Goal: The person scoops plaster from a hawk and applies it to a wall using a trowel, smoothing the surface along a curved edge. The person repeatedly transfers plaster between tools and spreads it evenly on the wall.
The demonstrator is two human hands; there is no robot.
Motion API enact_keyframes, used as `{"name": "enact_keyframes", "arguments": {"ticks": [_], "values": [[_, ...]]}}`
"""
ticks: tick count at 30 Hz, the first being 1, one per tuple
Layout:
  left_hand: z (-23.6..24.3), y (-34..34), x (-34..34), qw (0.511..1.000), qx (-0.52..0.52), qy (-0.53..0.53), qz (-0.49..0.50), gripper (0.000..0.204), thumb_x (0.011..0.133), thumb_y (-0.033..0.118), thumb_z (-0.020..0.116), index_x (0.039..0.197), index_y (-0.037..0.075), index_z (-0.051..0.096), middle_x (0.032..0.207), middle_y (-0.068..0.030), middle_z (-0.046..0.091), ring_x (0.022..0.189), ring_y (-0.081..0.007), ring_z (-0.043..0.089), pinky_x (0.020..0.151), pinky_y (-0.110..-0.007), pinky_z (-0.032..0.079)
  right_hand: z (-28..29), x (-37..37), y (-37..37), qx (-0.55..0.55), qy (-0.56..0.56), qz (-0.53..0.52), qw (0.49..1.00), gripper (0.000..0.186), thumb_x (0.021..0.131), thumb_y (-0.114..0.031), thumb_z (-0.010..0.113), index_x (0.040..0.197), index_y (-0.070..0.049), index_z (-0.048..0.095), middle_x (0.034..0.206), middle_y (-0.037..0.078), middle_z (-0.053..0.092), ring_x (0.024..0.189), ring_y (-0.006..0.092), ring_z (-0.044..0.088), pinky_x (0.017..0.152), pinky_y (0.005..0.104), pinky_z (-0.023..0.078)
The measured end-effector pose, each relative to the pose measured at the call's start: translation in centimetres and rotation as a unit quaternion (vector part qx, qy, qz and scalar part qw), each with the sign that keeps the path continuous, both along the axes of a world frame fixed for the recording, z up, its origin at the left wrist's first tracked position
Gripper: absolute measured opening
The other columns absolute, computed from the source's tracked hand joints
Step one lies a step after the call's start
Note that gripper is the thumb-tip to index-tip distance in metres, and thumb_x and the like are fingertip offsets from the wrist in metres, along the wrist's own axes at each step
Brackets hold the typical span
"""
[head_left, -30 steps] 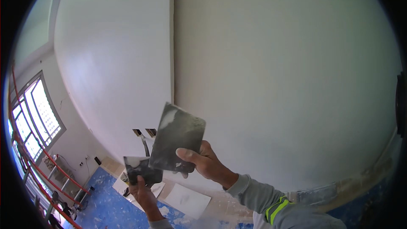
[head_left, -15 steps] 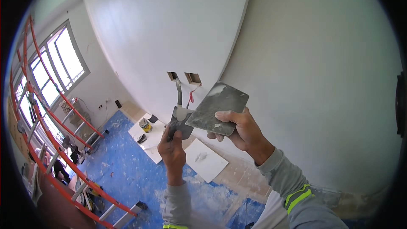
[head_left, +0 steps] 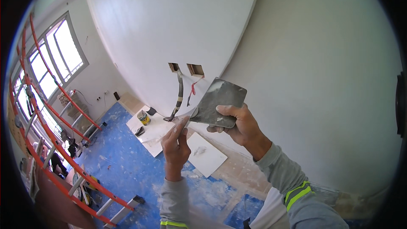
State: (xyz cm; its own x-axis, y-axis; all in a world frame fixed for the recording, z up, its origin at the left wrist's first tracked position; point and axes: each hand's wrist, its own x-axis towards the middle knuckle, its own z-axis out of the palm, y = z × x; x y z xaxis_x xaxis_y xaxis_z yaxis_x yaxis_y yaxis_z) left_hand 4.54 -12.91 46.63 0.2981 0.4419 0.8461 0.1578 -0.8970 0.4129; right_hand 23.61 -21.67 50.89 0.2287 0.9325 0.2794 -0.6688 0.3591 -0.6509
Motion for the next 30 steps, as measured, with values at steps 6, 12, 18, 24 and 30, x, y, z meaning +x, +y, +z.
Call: {"name": "enact_keyframes", "arguments": {"ticks": [6,12,18,24,30], "values": [[-2.1,2.0,-1.2,0.973,-0.002,0.222,0.063,0.026,0.09,0.002,0.059,0.114,0.003,0.069,0.096,-0.0253,0.069,0.087,-0.0424,0.067,0.074,-0.046,0.053,0.6,0.8,-1.1,0.05,-0.047,0.031,0.997,0.03,0.093,-0.01,0.065,0.118,0.0,0.053,0.089,0.013,0.067,0.062,0.0208,0.065,0.062,0.0447,0.062],[-9.1,2.7,-1.8,0.836,-0.485,-0.161,-0.201,0.032,0.088,0.007,0.062,0.117,-0.006,0.064,0.1,-0.0091,0.071,0.086,-0.0187,0.066,0.076,-0.032,0.054,5.1,7.5,-6.5,0.207,-0.354,-0.275,0.87,0.026,0.091,-0.008,0.069,0.111,0.003,0.056,0.091,0.011,0.067,0.073,0.0209,0.067,0.067,0.0341,0.057],[-12.7,2.9,-2.2,0.796,-0.526,-0.194,-0.228,0.04,0.089,0.01,0.062,0.127,-0.002,0.056,0.111,-0.0122,0.066,0.095,-0.0242,0.067,0.078,-0.038,0.057,13.3,14.3,-8.8,0.224,-0.406,-0.587,0.664,0.013,0.095,-0.006,0.065,0.104,0.003,0.068,0.096,0.006,0.071,0.085,0.0144,0.065,0.081,0.0297,0.052],[-16.6,5.4,-2.0,0.802,-0.539,-0.169,-0.196,0.02,0.089,0.016,0.072,0.101,0.001,0.065,0.09,-0.0082,0.068,0.07,-0.0194,0.066,0.058,-0.033,0.056,21.7,16.0,-8.7,0.284,-0.494,-0.674,0.471,0.02,0.098,-0.013,0.057,0.112,-0.002,0.067,0.084,0.007,0.067,0.079,0.0246,0.063,0.105,0.0514,0.039],[-17.9,6.3,-1.9,0.805,-0.54,-0.183,-0.166,0.022,0.089,0.016,0.072,0.101,-0.001,0.065,0.09,-0.0097,0.068,0.072,-0.0202,0.067,0.061,-0.033,0.057,27.4,18.0,-8.6,0.303,-0.52,-0.704,0.376,0.023,0.098,-0.015,0.052,0.115,-0.006,0.065,0.077,0.007,0.06,0.075,0.0276,0.06,0.111,0.0614,0.029]]}}
